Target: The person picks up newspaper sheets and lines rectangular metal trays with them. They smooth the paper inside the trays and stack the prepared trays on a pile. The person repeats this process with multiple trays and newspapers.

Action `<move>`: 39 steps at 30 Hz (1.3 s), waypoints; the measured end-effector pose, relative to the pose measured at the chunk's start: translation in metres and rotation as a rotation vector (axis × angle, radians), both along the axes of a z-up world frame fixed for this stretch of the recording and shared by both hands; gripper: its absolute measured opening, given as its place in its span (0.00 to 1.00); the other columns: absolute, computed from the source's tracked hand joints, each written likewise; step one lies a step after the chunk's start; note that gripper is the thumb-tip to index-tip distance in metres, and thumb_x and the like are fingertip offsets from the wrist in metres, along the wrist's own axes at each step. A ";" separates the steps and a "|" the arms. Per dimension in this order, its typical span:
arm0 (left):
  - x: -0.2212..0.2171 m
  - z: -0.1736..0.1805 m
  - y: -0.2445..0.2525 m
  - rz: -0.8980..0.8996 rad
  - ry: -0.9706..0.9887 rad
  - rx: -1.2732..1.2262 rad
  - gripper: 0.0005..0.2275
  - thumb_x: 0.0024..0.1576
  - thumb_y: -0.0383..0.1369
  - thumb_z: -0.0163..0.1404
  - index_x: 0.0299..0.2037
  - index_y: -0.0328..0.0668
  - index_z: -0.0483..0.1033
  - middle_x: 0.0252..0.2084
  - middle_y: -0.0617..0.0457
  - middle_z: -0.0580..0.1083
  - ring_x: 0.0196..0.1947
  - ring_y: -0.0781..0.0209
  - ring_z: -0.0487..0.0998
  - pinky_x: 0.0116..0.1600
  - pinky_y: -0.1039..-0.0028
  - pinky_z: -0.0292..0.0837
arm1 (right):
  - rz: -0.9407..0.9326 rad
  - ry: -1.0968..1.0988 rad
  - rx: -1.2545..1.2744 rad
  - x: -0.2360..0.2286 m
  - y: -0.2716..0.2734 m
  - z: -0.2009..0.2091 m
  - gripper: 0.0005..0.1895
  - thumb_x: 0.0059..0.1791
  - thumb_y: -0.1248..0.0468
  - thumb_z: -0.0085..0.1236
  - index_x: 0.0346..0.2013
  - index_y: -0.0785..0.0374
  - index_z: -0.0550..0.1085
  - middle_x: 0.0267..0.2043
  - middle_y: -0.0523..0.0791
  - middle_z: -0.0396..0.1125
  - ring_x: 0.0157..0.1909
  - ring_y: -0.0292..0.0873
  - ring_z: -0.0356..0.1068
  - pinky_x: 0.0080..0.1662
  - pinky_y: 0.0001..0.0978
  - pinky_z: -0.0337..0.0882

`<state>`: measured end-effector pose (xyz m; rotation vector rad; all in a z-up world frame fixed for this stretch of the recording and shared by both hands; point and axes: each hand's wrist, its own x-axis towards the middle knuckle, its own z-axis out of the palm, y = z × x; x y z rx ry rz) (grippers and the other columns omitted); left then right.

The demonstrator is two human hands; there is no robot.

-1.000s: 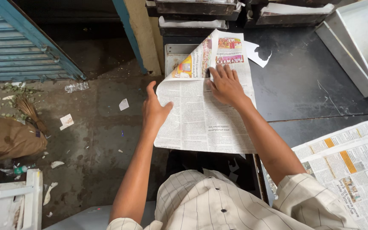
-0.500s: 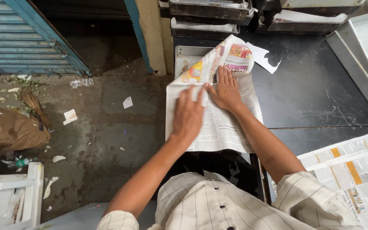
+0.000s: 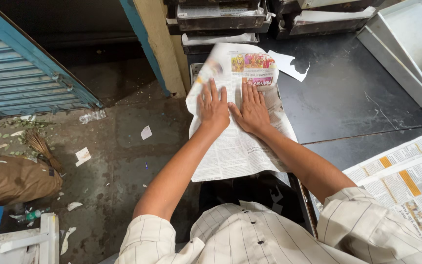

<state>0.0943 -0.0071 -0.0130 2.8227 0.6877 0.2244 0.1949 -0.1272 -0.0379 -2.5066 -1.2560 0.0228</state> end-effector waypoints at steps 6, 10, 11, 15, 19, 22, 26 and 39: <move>0.008 0.000 0.017 0.079 -0.040 0.087 0.39 0.57 0.42 0.57 0.74 0.36 0.50 0.77 0.29 0.40 0.76 0.29 0.35 0.74 0.42 0.35 | -0.030 0.002 -0.091 0.001 0.000 0.007 0.46 0.55 0.35 0.26 0.75 0.67 0.47 0.79 0.59 0.37 0.81 0.57 0.32 0.74 0.51 0.35; 0.022 -0.015 0.013 -0.006 -0.098 0.071 0.34 0.60 0.47 0.50 0.74 0.42 0.53 0.78 0.34 0.45 0.78 0.35 0.39 0.76 0.46 0.35 | -0.020 -0.033 -0.051 0.003 0.003 0.001 0.42 0.56 0.38 0.26 0.75 0.66 0.50 0.79 0.59 0.37 0.81 0.58 0.32 0.74 0.52 0.35; 0.024 -0.020 0.011 -0.006 -0.094 0.030 0.33 0.62 0.48 0.46 0.74 0.43 0.53 0.78 0.36 0.46 0.77 0.35 0.39 0.76 0.46 0.35 | -0.019 -0.039 -0.037 0.002 0.002 -0.002 0.42 0.56 0.39 0.27 0.74 0.66 0.50 0.79 0.59 0.37 0.80 0.57 0.33 0.74 0.52 0.35; 0.034 -0.032 0.013 0.070 -0.093 -0.120 0.32 0.64 0.55 0.37 0.74 0.47 0.54 0.78 0.41 0.48 0.77 0.34 0.39 0.76 0.46 0.34 | -0.029 -0.054 -0.033 0.007 -0.003 -0.006 0.40 0.55 0.41 0.30 0.74 0.64 0.52 0.79 0.58 0.38 0.80 0.57 0.34 0.74 0.53 0.37; 0.035 -0.034 0.022 0.045 -0.115 -0.101 0.32 0.63 0.56 0.37 0.72 0.46 0.56 0.76 0.43 0.50 0.75 0.32 0.42 0.73 0.45 0.36 | -0.034 -0.024 0.041 0.007 0.002 0.001 0.38 0.55 0.44 0.39 0.72 0.67 0.57 0.77 0.60 0.42 0.78 0.59 0.36 0.72 0.56 0.39; 0.030 -0.034 0.020 0.050 -0.199 -0.006 0.29 0.64 0.53 0.40 0.70 0.45 0.61 0.74 0.43 0.57 0.73 0.32 0.51 0.73 0.45 0.43 | -0.019 0.069 0.055 0.008 0.005 0.013 0.32 0.49 0.50 0.54 0.64 0.62 0.67 0.74 0.58 0.50 0.77 0.61 0.42 0.72 0.55 0.45; 0.030 -0.031 0.019 0.051 -0.305 0.063 0.29 0.63 0.50 0.46 0.67 0.38 0.65 0.70 0.36 0.60 0.70 0.33 0.57 0.71 0.46 0.50 | -0.108 0.028 0.403 0.035 0.006 0.038 0.17 0.51 0.58 0.62 0.52 0.61 0.74 0.67 0.59 0.59 0.71 0.62 0.50 0.68 0.54 0.55; 0.032 -0.027 0.015 0.082 -0.316 0.085 0.29 0.61 0.51 0.46 0.67 0.40 0.66 0.73 0.34 0.56 0.74 0.28 0.51 0.73 0.40 0.45 | -0.238 0.826 0.889 0.200 0.030 0.037 0.29 0.40 0.71 0.71 0.50 0.68 0.65 0.47 0.51 0.66 0.45 0.42 0.73 0.43 0.35 0.77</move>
